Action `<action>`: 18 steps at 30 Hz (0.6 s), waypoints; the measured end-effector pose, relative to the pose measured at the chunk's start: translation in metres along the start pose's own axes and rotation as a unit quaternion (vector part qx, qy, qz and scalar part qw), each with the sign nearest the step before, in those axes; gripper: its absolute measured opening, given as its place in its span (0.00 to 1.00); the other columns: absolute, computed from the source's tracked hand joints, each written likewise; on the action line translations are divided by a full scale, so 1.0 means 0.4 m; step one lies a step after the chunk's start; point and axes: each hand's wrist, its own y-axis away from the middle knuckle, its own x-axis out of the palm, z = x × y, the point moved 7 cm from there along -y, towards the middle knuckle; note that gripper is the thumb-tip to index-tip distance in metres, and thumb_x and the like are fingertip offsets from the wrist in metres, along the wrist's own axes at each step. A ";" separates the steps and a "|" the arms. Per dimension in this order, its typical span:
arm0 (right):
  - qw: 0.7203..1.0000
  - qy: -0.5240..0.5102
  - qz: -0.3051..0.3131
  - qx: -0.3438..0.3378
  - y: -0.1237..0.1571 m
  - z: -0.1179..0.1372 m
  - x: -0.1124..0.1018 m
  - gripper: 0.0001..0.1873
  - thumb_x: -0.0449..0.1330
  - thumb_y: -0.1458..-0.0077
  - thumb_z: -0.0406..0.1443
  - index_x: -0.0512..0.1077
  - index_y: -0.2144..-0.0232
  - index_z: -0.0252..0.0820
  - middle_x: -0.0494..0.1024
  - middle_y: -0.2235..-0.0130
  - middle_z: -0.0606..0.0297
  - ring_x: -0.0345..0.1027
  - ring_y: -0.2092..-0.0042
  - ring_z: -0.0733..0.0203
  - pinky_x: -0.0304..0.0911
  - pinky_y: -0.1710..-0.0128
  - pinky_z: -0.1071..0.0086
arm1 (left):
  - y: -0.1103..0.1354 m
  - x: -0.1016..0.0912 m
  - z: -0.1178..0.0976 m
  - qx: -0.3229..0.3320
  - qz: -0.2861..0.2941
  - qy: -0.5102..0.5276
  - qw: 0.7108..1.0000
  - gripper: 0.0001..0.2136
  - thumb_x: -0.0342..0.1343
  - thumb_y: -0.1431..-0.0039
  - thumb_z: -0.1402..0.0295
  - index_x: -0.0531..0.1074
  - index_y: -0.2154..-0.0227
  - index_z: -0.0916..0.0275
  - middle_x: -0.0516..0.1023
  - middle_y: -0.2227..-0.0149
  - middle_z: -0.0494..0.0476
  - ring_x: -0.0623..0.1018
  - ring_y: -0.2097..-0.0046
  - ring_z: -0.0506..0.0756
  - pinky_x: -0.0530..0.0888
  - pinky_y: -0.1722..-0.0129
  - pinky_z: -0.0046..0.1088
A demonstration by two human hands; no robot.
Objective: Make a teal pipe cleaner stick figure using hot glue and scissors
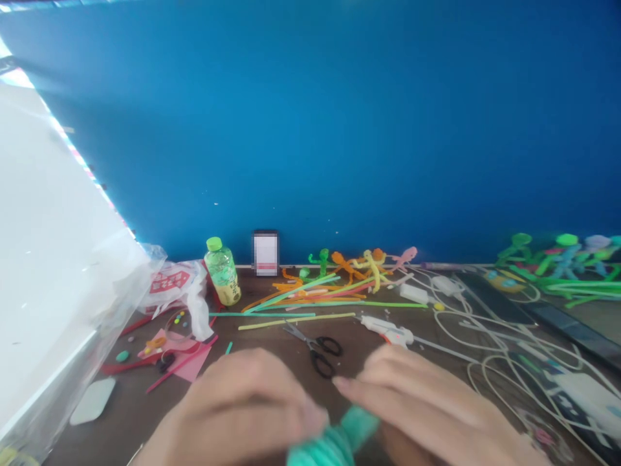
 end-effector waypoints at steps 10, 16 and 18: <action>0.992 -0.078 -0.034 0.090 -0.118 -0.095 0.101 0.11 0.52 0.44 0.32 0.70 0.60 0.43 0.76 0.58 0.63 0.68 0.56 0.61 0.62 0.57 0.70 | -0.036 0.066 0.202 -0.206 -0.133 0.145 0.959 0.12 0.49 0.43 0.65 0.71 0.60 0.63 0.73 0.55 0.62 0.71 0.53 0.57 0.69 0.53 0.34; 0.990 -0.006 -0.071 0.123 -0.083 -0.123 0.046 0.09 0.53 0.44 0.36 0.72 0.65 0.43 0.76 0.62 0.62 0.69 0.58 0.59 0.63 0.57 0.66 | -0.028 0.059 0.240 -0.251 -0.114 0.092 0.957 0.14 0.44 0.41 0.60 0.69 0.69 0.65 0.70 0.75 0.53 0.69 0.71 0.50 0.66 0.70 0.24; 0.985 0.002 -0.124 0.117 -0.074 -0.135 0.016 0.08 0.53 0.44 0.35 0.72 0.64 0.44 0.75 0.61 0.62 0.68 0.57 0.58 0.64 0.57 0.65 | -0.026 0.071 0.247 -0.273 -0.076 0.080 0.956 0.14 0.43 0.40 0.60 0.66 0.71 0.65 0.63 0.78 0.49 0.62 0.75 0.47 0.61 0.76 0.22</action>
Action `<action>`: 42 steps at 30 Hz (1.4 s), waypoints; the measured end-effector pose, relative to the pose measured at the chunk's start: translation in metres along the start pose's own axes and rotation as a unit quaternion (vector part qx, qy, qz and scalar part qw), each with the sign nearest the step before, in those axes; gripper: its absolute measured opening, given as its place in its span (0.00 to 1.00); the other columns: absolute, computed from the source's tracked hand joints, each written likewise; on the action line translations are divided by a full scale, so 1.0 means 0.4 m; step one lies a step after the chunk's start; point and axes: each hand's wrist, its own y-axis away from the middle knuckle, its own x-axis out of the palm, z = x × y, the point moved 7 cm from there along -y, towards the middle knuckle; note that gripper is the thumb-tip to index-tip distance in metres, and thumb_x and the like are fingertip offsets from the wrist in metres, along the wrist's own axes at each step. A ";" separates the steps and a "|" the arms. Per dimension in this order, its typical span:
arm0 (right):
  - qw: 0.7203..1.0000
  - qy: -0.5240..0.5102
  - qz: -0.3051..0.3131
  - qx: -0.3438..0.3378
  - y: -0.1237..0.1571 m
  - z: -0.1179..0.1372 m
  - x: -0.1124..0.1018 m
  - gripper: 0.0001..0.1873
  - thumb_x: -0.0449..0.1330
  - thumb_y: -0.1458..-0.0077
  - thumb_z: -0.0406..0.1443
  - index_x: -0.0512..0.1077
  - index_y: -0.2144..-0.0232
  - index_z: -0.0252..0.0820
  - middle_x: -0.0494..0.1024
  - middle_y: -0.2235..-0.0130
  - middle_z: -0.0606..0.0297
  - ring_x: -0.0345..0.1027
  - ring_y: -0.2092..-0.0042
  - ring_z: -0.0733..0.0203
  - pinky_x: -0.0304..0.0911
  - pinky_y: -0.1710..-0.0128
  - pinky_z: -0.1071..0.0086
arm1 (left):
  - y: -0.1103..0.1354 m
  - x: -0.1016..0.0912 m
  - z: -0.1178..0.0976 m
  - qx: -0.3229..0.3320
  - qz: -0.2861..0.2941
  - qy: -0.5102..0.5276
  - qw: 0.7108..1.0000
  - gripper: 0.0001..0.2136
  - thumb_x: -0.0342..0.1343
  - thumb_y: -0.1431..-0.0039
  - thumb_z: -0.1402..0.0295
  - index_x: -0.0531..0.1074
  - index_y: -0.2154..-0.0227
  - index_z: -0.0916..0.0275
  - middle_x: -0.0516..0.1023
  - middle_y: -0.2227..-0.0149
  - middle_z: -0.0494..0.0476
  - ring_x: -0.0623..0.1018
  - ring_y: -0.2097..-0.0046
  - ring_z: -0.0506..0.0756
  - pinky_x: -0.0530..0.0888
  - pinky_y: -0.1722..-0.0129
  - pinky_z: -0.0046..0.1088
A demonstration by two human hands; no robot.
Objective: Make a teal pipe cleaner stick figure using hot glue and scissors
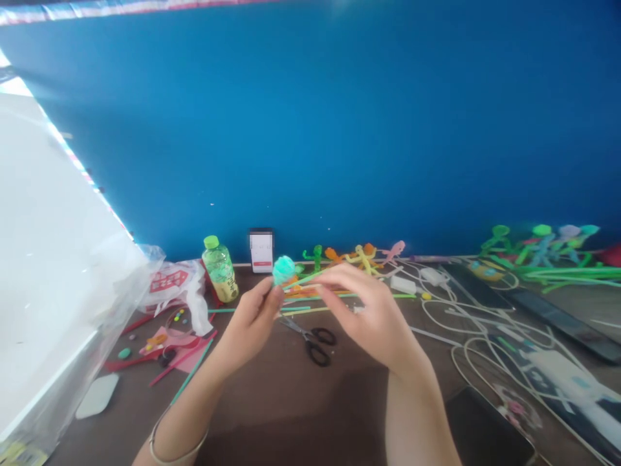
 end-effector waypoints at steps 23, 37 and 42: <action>0.965 -0.262 -0.009 -0.007 -0.010 0.020 0.017 0.06 0.59 0.49 0.34 0.74 0.67 0.44 0.75 0.64 0.61 0.69 0.60 0.58 0.67 0.62 0.65 | 0.027 0.034 -0.050 0.039 0.081 -0.094 0.991 0.14 0.45 0.41 0.61 0.68 0.59 0.63 0.74 0.68 0.55 0.70 0.67 0.52 0.66 0.67 0.26; 0.932 -0.358 -0.013 0.060 -0.014 -0.010 0.051 0.07 0.62 0.53 0.33 0.77 0.69 0.47 0.76 0.64 0.63 0.70 0.62 0.60 0.69 0.64 0.66 | 0.038 0.019 -0.063 0.076 0.031 -0.213 0.974 0.14 0.44 0.41 0.62 0.66 0.56 0.61 0.73 0.75 0.53 0.71 0.71 0.52 0.67 0.69 0.26; 0.933 -0.357 -0.018 0.053 -0.014 -0.013 0.055 0.07 0.63 0.53 0.33 0.77 0.68 0.48 0.76 0.64 0.63 0.70 0.62 0.60 0.70 0.64 0.64 | 0.038 0.015 -0.067 0.088 0.030 -0.234 0.968 0.13 0.44 0.41 0.62 0.67 0.60 0.62 0.73 0.74 0.53 0.69 0.74 0.50 0.63 0.73 0.23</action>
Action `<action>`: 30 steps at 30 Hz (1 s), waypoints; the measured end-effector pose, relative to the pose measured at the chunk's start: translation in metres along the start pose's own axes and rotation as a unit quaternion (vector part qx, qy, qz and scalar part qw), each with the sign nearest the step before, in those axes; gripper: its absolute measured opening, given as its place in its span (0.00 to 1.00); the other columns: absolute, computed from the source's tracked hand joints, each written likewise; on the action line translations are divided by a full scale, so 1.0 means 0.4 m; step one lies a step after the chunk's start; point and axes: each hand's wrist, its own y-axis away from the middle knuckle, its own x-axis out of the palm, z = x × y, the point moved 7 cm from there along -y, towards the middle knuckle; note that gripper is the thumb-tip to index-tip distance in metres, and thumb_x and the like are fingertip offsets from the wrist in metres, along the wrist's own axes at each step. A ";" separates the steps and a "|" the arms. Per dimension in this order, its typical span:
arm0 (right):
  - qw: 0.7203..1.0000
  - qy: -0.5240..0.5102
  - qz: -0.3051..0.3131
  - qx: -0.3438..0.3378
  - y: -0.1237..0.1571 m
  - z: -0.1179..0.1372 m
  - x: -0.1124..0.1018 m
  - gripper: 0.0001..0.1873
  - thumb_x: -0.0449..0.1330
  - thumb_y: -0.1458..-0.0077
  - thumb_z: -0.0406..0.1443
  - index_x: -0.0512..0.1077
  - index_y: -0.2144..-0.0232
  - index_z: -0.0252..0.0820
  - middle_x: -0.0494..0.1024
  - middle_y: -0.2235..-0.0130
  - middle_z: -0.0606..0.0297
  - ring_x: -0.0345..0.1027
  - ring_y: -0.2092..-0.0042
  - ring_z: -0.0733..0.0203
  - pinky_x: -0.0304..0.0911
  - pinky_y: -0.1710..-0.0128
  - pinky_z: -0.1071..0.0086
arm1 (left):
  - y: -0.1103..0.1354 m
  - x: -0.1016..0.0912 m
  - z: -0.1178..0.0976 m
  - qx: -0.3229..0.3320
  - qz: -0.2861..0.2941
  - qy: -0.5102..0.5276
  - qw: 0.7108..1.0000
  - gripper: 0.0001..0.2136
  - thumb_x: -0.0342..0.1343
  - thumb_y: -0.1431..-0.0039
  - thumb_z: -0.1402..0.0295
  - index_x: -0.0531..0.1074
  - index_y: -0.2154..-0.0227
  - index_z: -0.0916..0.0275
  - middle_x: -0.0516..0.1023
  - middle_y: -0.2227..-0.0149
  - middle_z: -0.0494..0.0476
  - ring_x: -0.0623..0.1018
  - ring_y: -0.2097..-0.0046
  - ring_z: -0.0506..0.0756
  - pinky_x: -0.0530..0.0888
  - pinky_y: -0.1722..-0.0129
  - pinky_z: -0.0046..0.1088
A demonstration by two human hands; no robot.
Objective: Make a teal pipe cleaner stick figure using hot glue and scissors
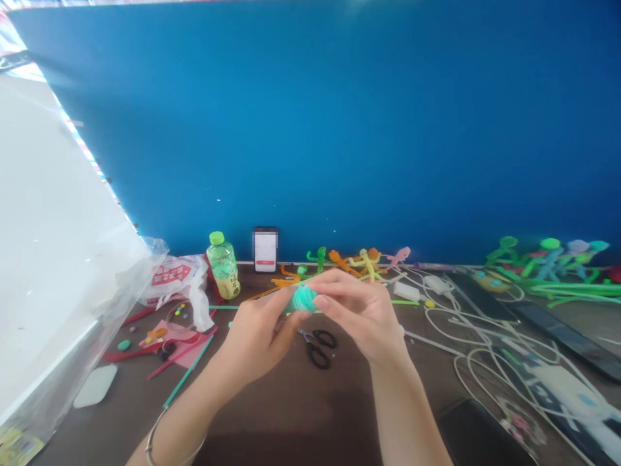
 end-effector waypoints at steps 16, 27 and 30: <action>0.992 0.099 -0.042 -0.063 0.002 0.024 0.010 0.06 0.62 0.51 0.34 0.77 0.68 0.48 0.75 0.67 0.64 0.70 0.62 0.58 0.70 0.66 0.64 | -0.004 -0.001 0.002 -0.008 -0.003 0.075 0.997 0.11 0.45 0.41 0.63 0.68 0.65 0.64 0.63 0.80 0.46 0.58 0.79 0.46 0.57 0.77 0.22; 0.998 0.038 -0.014 -0.038 0.000 0.020 0.014 0.06 0.60 0.50 0.36 0.76 0.68 0.48 0.75 0.65 0.63 0.70 0.61 0.58 0.69 0.64 0.61 | -0.013 -0.002 0.010 -0.016 0.031 0.146 0.989 0.15 0.45 0.42 0.61 0.69 0.59 0.65 0.69 0.75 0.51 0.65 0.72 0.49 0.62 0.72 0.24; 0.999 0.037 -0.021 -0.031 0.000 0.014 0.017 0.06 0.62 0.52 0.36 0.77 0.68 0.48 0.74 0.65 0.63 0.70 0.62 0.58 0.70 0.65 0.61 | -0.012 0.000 0.015 -0.027 0.033 0.144 0.989 0.16 0.45 0.42 0.60 0.68 0.57 0.64 0.69 0.75 0.52 0.66 0.72 0.50 0.63 0.71 0.24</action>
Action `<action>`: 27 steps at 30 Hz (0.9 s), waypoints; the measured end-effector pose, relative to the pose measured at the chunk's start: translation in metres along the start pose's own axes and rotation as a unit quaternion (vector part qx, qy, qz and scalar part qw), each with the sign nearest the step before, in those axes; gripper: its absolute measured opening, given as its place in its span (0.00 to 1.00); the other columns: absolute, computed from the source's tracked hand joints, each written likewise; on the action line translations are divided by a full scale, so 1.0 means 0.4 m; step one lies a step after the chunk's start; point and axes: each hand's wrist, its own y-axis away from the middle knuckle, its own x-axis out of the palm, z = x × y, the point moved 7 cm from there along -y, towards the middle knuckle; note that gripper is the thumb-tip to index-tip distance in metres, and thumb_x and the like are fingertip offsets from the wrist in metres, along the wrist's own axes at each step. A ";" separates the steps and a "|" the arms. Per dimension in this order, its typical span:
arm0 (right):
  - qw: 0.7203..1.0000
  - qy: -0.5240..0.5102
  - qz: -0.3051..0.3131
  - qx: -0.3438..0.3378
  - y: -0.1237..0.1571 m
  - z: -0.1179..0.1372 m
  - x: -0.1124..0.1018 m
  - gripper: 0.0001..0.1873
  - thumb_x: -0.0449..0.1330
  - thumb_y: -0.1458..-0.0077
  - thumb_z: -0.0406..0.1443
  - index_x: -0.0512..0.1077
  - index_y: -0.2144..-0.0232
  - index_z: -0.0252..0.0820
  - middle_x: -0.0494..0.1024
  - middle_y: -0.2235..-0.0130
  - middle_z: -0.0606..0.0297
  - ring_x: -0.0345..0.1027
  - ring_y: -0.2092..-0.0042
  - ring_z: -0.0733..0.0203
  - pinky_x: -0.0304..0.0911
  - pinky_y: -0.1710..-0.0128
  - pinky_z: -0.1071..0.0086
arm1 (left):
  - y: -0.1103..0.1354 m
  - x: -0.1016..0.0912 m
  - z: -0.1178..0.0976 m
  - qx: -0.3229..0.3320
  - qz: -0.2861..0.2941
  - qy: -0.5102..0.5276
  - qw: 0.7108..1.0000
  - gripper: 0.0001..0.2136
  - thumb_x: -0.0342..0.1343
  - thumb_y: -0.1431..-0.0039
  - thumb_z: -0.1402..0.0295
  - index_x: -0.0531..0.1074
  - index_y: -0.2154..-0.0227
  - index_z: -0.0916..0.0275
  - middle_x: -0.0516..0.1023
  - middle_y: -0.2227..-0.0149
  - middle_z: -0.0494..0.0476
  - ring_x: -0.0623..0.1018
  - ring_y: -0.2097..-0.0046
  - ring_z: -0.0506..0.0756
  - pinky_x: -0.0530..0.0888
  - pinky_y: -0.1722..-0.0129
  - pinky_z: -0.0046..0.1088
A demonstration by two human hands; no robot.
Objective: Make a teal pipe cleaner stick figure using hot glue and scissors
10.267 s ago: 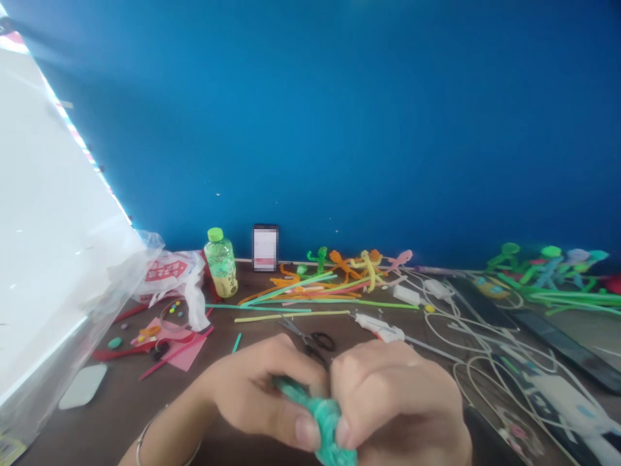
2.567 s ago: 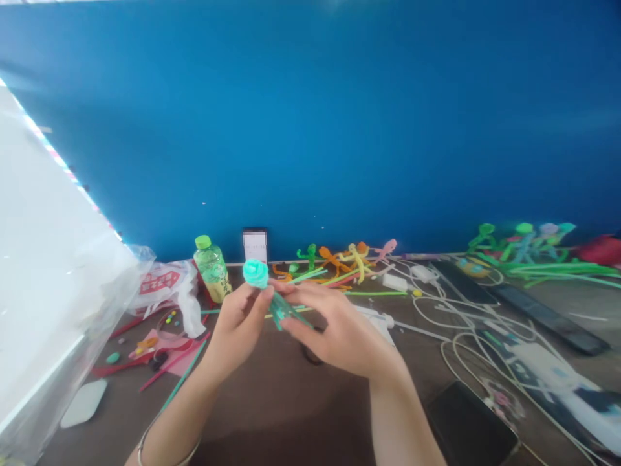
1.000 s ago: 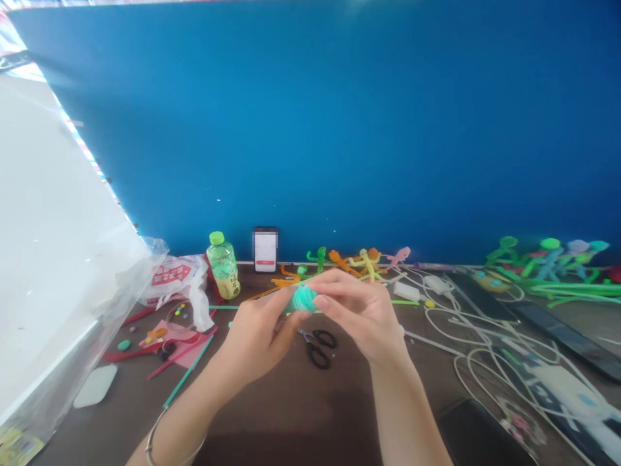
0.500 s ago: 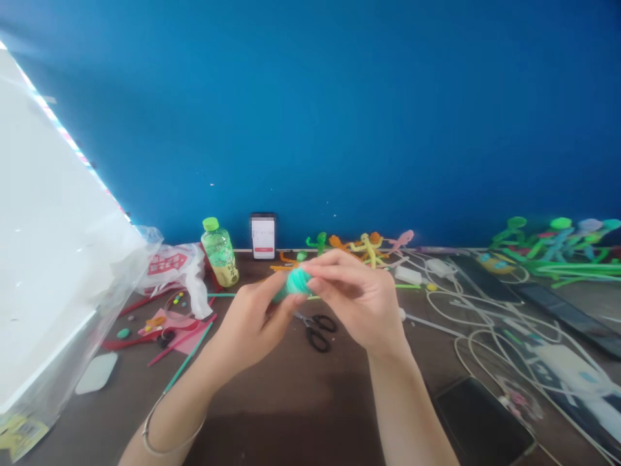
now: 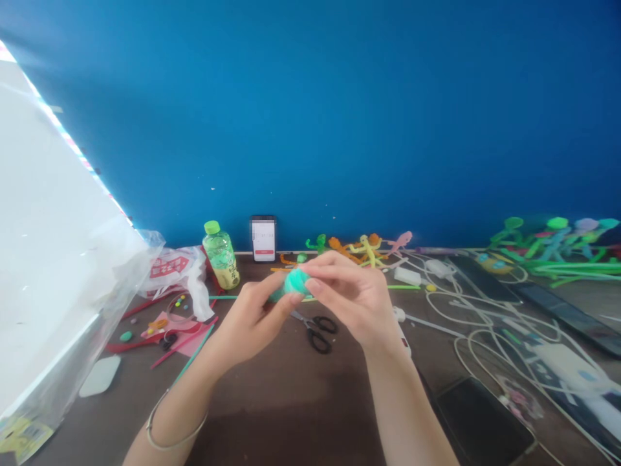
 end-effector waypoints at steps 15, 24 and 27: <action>0.989 0.083 -0.120 0.030 -0.003 -0.029 -0.074 0.12 0.55 0.46 0.41 0.71 0.61 0.43 0.74 0.59 0.60 0.69 0.58 0.58 0.66 0.57 0.62 | -0.042 0.023 0.073 -0.015 -0.033 0.235 0.971 0.13 0.47 0.42 0.60 0.70 0.65 0.65 0.72 0.69 0.56 0.69 0.67 0.50 0.66 0.65 0.26; 0.979 0.101 0.056 0.166 -0.005 -0.118 -0.017 0.25 0.62 0.54 0.39 0.62 0.54 0.41 0.74 0.64 0.61 0.71 0.62 0.60 0.68 0.63 0.66 | -0.055 0.062 0.171 -0.128 -0.149 0.434 0.879 0.09 0.61 0.55 0.64 0.73 0.73 0.65 0.74 0.74 0.51 0.71 0.71 0.47 0.67 0.68 0.22; 0.971 0.099 0.095 0.196 -0.013 -0.181 -0.009 0.20 0.64 0.58 0.40 0.67 0.63 0.37 0.75 0.69 0.61 0.72 0.66 0.59 0.68 0.67 0.67 | -0.067 0.094 0.202 -0.132 -0.149 0.500 0.843 0.11 0.61 0.54 0.62 0.74 0.74 0.66 0.74 0.75 0.52 0.71 0.71 0.47 0.67 0.68 0.23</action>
